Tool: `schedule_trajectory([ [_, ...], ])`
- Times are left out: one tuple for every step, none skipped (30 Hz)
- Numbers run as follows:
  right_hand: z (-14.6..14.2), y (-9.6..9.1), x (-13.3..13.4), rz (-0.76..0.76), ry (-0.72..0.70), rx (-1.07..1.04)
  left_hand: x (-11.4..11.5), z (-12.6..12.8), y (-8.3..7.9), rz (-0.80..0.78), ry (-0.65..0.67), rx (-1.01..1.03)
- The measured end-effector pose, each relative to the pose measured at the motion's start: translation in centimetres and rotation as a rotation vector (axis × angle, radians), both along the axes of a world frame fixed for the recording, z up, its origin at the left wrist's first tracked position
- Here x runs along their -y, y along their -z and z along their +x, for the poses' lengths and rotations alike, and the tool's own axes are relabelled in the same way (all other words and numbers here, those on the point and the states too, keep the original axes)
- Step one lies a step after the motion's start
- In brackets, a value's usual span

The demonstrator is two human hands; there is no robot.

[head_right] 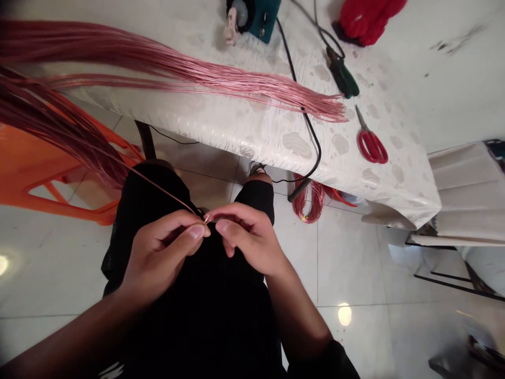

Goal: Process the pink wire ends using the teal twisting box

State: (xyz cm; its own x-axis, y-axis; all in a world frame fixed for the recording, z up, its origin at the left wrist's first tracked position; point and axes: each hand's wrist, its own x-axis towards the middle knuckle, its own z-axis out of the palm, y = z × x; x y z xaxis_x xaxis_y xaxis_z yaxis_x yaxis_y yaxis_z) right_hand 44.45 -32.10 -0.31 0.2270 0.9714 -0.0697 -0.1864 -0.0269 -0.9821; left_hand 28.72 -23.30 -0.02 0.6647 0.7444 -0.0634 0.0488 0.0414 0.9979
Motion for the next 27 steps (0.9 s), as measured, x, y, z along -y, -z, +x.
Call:
schedule_trajectory([
  [-0.4,0.1,0.0,0.014,0.017,0.025,-0.1,0.0,-0.1,0.01,-0.003,0.006],
  [-0.7,0.2,0.0,0.026,0.035,0.05,-0.1,0.1,-0.1,0.022,-0.004,0.012],
  [-1.0,0.3,0.0,0.038,0.055,0.075,-0.2,0.1,-0.2,0.034,-0.006,0.019],
  [-1.3,0.3,0.0,0.049,0.075,0.102,-0.2,0.1,-0.3,0.047,-0.01,0.024],
  [-1.5,0.3,0.1,0.058,0.095,0.133,-0.2,0.1,-0.4,0.06,-0.012,0.027],
  [-1.7,0.2,0.1,0.064,0.115,0.165,-0.2,0.1,-0.4,0.074,-0.011,0.027],
  [-1.8,0.1,0.1,0.07,0.135,0.197,-0.2,0.1,-0.4,0.088,-0.008,0.026],
  [-1.9,0.0,0.1,0.075,0.152,0.227,-0.2,0.1,-0.4,0.102,-0.001,0.018],
  [-1.9,-0.2,0.0,0.078,0.167,0.257,-0.1,0.1,-0.3,0.117,0.007,0.011],
  [-1.9,-0.2,0.0,0.079,0.179,0.287,0.0,0.0,-0.3,0.134,0.013,0.003],
  [-1.9,-0.3,-0.1,0.08,0.187,0.315,0.1,0.0,-0.2,0.152,0.016,-0.005],
  [-1.9,-0.3,-0.2,0.079,0.187,0.34,0.1,0.0,-0.1,0.171,0.016,-0.01],
  [-1.8,-0.3,-0.3,0.075,0.185,0.362,0.2,-0.1,-0.1,0.194,0.017,-0.011],
  [-1.7,-0.3,-0.4,0.072,0.181,0.382,0.3,-0.1,0.0,0.218,0.019,-0.011],
  [-1.6,-0.2,-0.5,0.073,0.173,0.402,0.3,-0.1,-0.1,0.242,0.025,-0.01],
  [-1.5,-0.2,-0.5,0.075,0.155,0.426,0.3,-0.1,-0.1,0.265,0.032,-0.014],
  [-1.4,-0.2,-0.5,0.074,0.127,0.454,0.3,0.0,-0.2,0.287,0.04,-0.022],
  [-1.2,-0.3,-0.5,0.072,0.095,0.481,0.2,0.0,-0.3,0.309,0.046,-0.03],
  [-1.1,-0.4,-0.5,0.068,0.062,0.504,0.1,0.0,-0.3,0.331,0.054,-0.034],
  [-1.0,-0.5,-0.4,0.061,0.034,0.521,0.0,0.0,-0.4,0.352,0.064,-0.031],
  [-1.0,-0.6,-0.4,0.051,0.016,0.53,-0.2,0.0,-0.4,0.37,0.081,-0.022],
  [-1.0,-0.8,-0.3,0.042,0.007,0.534,-0.5,0.0,-0.4,0.384,0.105,-0.008],
  [-1.0,-0.9,-0.3,0.037,0.006,0.538,-0.8,0.0,-0.4,0.392,0.138,0.01],
  [-1.0,-1.0,-0.2,0.036,0.006,0.543,-1.1,-0.1,-0.3,0.391,0.176,0.028],
  [-1.1,-1.1,-0.2,0.041,0.009,0.547,-1.3,-0.2,-0.3,0.383,0.215,0.04],
  [-1.2,-1.2,-0.1,0.054,0.014,0.544,-1.6,-0.3,-0.4,0.368,0.249,0.048],
  [-1.3,-1.3,-0.1,0.071,0.022,0.531,-1.9,-0.4,-0.4,0.347,0.281,0.054],
])
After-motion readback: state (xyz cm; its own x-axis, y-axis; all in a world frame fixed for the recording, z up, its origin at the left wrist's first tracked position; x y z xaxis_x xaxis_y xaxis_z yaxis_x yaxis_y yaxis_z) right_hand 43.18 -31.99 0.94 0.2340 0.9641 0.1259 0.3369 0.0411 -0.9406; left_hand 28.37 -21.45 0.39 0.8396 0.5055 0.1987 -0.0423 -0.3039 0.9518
